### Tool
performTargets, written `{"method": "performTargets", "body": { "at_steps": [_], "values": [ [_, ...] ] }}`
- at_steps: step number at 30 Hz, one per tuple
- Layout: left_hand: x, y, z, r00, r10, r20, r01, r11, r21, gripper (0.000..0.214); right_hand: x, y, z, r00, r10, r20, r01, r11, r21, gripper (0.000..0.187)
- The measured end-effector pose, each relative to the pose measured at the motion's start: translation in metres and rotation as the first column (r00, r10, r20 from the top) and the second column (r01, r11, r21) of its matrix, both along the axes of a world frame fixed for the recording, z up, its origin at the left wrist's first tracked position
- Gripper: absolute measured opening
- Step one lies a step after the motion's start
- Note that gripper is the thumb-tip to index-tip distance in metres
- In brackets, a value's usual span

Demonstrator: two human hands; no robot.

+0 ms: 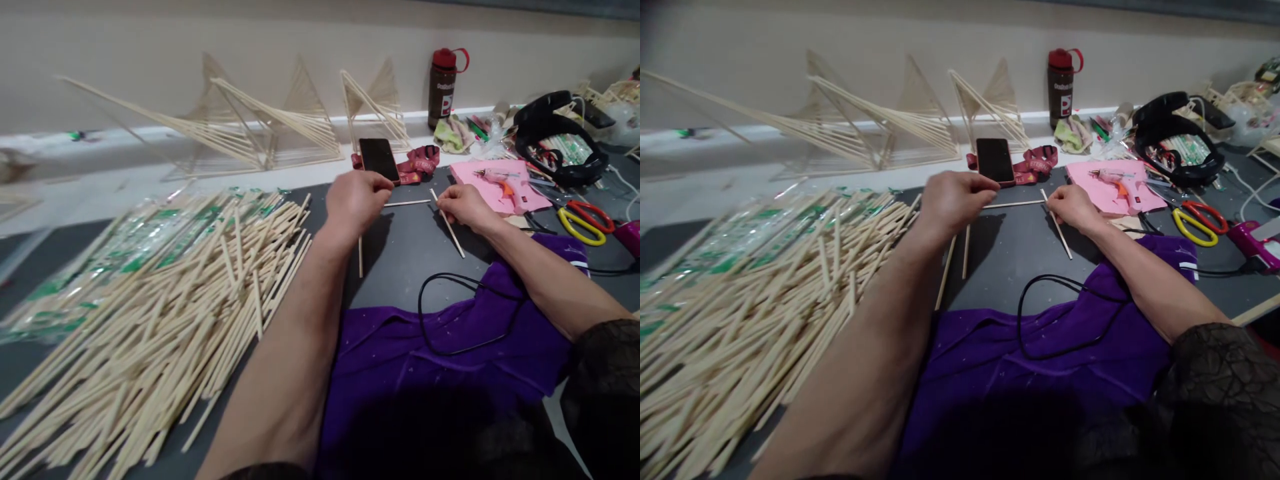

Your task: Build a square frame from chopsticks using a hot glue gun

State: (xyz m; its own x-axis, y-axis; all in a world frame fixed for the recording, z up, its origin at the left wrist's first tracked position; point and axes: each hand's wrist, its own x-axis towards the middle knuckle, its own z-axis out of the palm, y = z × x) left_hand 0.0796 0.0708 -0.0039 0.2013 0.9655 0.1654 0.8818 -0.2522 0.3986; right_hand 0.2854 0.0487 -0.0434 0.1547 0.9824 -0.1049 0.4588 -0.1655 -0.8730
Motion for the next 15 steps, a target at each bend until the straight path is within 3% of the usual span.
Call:
{"method": "performTargets", "body": {
  "at_steps": [5,15],
  "values": [
    [0.025,-0.006,-0.018,0.969,-0.112,-0.221,0.116,0.993,0.003,0.037,0.003,-0.002,-0.005,0.996,0.026,0.081,-0.028,0.999,0.020,0.013],
    [0.028,-0.005,-0.031,0.937,-0.132,-0.323,0.146,0.989,0.017,0.040,0.005,0.002,-0.013,0.996,0.007,0.086,-0.010,0.999,0.035,0.011]
  ]
}}
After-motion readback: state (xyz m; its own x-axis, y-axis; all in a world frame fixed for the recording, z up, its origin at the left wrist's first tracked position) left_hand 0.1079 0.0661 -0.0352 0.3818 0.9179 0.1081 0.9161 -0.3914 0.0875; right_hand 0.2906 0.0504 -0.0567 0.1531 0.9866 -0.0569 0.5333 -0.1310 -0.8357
